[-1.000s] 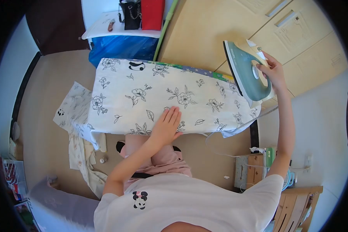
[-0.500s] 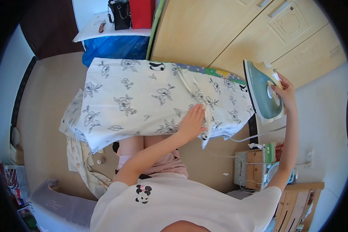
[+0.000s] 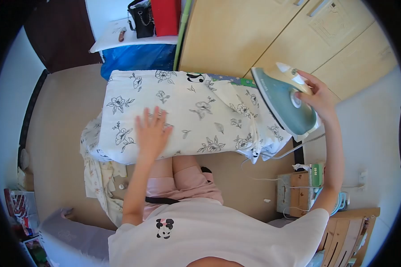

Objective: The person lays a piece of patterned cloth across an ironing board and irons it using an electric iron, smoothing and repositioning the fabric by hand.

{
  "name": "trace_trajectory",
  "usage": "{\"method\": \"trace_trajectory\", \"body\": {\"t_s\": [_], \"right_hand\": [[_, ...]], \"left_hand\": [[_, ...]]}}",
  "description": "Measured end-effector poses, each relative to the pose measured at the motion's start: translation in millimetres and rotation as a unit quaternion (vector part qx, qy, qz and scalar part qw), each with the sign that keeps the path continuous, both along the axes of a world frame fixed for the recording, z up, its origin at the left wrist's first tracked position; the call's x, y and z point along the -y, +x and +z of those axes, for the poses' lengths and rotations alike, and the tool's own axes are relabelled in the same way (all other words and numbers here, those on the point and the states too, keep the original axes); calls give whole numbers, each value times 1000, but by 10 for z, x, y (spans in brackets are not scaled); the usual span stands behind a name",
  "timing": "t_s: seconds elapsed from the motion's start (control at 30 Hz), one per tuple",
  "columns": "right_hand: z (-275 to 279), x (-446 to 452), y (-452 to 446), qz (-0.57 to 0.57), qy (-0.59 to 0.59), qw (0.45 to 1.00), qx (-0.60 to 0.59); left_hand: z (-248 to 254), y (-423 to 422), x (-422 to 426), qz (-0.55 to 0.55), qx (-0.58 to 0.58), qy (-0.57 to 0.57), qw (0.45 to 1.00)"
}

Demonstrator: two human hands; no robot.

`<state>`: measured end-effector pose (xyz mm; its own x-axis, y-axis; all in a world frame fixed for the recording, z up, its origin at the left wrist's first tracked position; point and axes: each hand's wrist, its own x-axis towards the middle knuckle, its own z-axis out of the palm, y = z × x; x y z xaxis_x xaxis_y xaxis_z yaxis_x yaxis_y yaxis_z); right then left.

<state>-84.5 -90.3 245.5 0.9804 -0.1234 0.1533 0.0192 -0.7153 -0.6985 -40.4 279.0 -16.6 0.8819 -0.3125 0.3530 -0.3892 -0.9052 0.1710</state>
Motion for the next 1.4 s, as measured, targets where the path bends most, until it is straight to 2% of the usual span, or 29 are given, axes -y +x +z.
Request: {"method": "trace_trajectory", "body": {"t_s": [0.1, 0.23, 0.3, 0.37, 0.43, 0.5, 0.57, 0.63, 0.7, 0.77, 0.8, 0.87, 0.93, 1.0, 1.03, 1.07, 1.13, 1.2, 1.23, 1.3, 1.33, 1.4], "right_hand": [[-148, -301, 245, 61, 1, 998, -23], [-439, -846, 647, 205, -52, 977, -27], [-611, -1119, 874, 233, -92, 968, -32], [-776, -1385, 1073, 263, -34, 962, -62], [-912, -1609, 1224, 291, -56, 954, -43], [-1099, -1738, 1347, 310, -65, 948, -18], [-1243, -1807, 1441, 327, -74, 942, 4], [-1358, -1894, 1519, 324, -61, 943, -40], [-1419, -1902, 1548, 327, -31, 944, -33], [-1390, -1843, 1562, 345, -23, 931, -119], [-1326, -1761, 1581, 342, -25, 931, -121], [-1207, -1464, 1607, 313, 88, 933, -156], [-1159, -1004, 1574, 230, 94, 957, -148], [-1406, -241, 1679, 181, -10, 977, -112], [-1502, 112, 1690, 126, -160, 964, -172], [-1624, 466, 1669, 69, -304, 923, -228], [-2174, 1328, 1401, 56, -363, 918, -150], [-2514, 1723, 1073, -73, -354, 930, -62], [-2475, 1708, 976, -76, -354, 930, -59], [-2266, 1631, 849, -160, -284, 943, -62], [-2264, 1710, 885, -160, -283, 944, -60], [-2315, 1901, 928, -137, -294, 936, -135]], "left_hand": [[85, -47, -476, 12, 0, -15, 1000], [84, -36, -680, -1, 9, 11, 1000], [78, -31, -676, -1, 18, -43, 999], [138, -52, -659, 8, 27, -59, 998], [170, -61, -704, 18, 38, -76, 996], [158, -49, -741, 27, -35, -61, 997], [152, -40, -759, 27, -32, -44, 998], [130, -42, -797, 30, -31, -32, 999], [113, -46, -774, 30, -11, -10, 999], [121, -52, -768, 31, -14, -5, 999], [122, -41, -746, 36, -20, -4, 999], [114, -48, -743, 34, -16, -4, 999], [115, -64, -773, 32, -12, 0, 999], [146, -47, -786, 22, -29, -9, 999], [172, -39, -795, 15, -29, -11, 999], [195, -35, -823, 6, -43, -14, 999], [214, -31, -842, -5, -55, -11, 998], [225, -44, -831, -3, -62, -6, 998], [243, -32, -823, 2, -70, -1, 998], [307, -2, -792, 12, -95, -19, 995], [349, 3, -761, 24, -123, -36, 991], [465, 33, -651, 3, -110, -66, 992]]}}
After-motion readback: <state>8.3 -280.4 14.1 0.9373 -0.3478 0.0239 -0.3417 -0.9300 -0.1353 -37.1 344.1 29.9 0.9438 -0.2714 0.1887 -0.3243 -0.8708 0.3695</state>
